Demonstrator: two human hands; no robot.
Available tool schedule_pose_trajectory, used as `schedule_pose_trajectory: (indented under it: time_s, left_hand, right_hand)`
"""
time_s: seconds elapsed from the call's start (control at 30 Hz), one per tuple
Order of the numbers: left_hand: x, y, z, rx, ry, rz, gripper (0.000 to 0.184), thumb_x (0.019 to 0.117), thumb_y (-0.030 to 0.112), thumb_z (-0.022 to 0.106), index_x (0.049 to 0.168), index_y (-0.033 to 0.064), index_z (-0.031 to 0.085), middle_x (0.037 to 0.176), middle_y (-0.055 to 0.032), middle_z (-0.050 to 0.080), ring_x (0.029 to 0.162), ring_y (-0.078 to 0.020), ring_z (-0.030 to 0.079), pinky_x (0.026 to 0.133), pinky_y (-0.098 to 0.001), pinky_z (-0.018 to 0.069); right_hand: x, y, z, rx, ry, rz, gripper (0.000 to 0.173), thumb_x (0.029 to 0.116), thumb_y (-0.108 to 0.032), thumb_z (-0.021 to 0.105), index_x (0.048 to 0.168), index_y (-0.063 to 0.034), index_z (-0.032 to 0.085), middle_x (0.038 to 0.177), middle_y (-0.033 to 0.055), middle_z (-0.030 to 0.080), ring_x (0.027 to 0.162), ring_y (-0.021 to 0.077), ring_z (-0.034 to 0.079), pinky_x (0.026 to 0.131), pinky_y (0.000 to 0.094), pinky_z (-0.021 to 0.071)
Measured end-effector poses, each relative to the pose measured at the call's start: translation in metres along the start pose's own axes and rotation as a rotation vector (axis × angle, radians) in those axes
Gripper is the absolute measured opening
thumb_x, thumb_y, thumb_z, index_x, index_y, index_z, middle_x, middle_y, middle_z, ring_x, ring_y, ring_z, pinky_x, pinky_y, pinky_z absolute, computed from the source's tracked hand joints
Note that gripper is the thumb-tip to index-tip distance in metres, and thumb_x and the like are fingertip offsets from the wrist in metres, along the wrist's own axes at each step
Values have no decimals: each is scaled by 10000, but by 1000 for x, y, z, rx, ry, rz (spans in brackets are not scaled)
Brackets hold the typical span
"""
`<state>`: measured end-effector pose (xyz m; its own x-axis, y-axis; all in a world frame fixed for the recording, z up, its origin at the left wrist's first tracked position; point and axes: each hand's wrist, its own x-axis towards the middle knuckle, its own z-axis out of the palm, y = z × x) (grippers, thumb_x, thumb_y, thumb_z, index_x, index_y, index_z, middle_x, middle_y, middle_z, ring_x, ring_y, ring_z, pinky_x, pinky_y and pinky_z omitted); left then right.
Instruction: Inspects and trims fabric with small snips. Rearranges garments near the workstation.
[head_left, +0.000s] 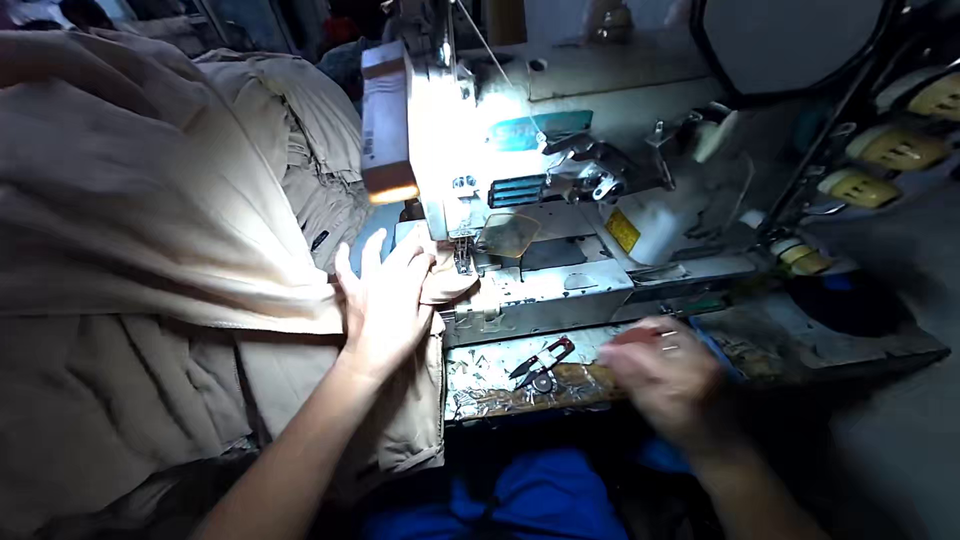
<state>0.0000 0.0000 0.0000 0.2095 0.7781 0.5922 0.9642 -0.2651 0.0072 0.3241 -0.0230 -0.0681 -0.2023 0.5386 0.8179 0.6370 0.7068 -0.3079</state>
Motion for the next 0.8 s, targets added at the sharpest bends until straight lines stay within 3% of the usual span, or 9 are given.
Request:
schedule_pose_trajectory:
  time_s: [0.13, 0.23, 0.3, 0.37, 0.47, 0.53, 0.57, 0.67, 0.8]
  left_hand:
    - [38, 5, 6, 127, -117, -17, 122, 908, 125, 676, 988, 90, 761, 1158, -103, 730, 1278, -434, 560, 1099, -779, 205]
    - [72, -6, 21, 62, -66, -118, 280, 933, 173, 675, 1084, -61, 699, 1117, -276, 693, 1154, -470, 624, 1033, -689, 357]
    - [88, -31, 35, 39, -17, -214, 418, 962, 258, 660, 1215, -74, 656, 1218, -303, 661, 1203, -470, 607, 1028, -658, 402]
    - [88, -62, 39, 91, 73, -264, 499, 980, 360, 588, 1261, -50, 635, 1287, -310, 623, 1278, -507, 540, 1075, -702, 327]
    - [40, -67, 24, 58, 415, -69, 330, 992, 264, 573, 1065, -33, 698, 1084, -253, 678, 1173, -451, 585, 1081, -626, 331]
    - [-3, -65, 23, 25, 596, 103, 208, 999, 259, 604, 979, 61, 662, 1002, -146, 627, 1127, -334, 566, 1135, -556, 285]
    - [-17, -64, 25, 16, 639, 147, 165, 997, 267, 596, 954, 109, 617, 1003, -95, 596, 1142, -276, 553, 1165, -525, 263]
    - [-35, -65, 29, -35, 696, 173, 137, 984, 256, 592, 907, 142, 593, 995, -58, 573, 1151, -232, 542, 1185, -506, 236]
    - [-40, -65, 31, -72, 746, 143, 145, 980, 254, 604, 896, 150, 549, 1014, -56, 550, 1173, -220, 529, 1195, -489, 244]
  right_hand:
    - [-26, -6, 64, -114, -405, 89, 414, 985, -415, 560, 1215, -138, 764, 1100, 158, 743, 1147, 416, 661, 1028, 622, 468]
    - [-20, -4, 68, -88, -514, 109, 413, 968, -440, 576, 1163, -134, 773, 1078, 210, 728, 1127, 475, 656, 1005, 699, 434]
    - [-16, 0, 62, -34, -553, 72, 369, 965, -428, 583, 1019, -125, 787, 1000, 190, 731, 1086, 452, 674, 993, 678, 459]
    - [-18, 5, 63, -4, -498, -27, 360, 988, -416, 535, 906, -159, 774, 895, 116, 732, 1017, 367, 701, 1002, 618, 465]
    - [-40, 7, 72, 152, -183, -35, 316, 1052, -341, 529, 933, -144, 745, 878, 59, 725, 996, 205, 691, 1080, 414, 450]
    - [-39, -1, 73, 311, 20, 78, 283, 1085, -323, 511, 1060, -101, 685, 900, 36, 723, 865, 41, 692, 837, 175, 555]
    - [-30, -7, 69, 370, 45, 100, 309, 1100, -330, 471, 1134, -91, 664, 914, 49, 703, 825, 22, 669, 768, 146, 544]
    - [7, -28, 63, 211, -26, 13, 508, 1099, -488, 359, 1261, -165, 715, 916, 120, 703, 766, 147, 657, 657, 271, 521]
    - [53, -71, 75, -151, -61, -97, 347, 1029, -393, 540, 1199, -213, 784, 823, 132, 690, 666, 276, 653, 522, 376, 481]
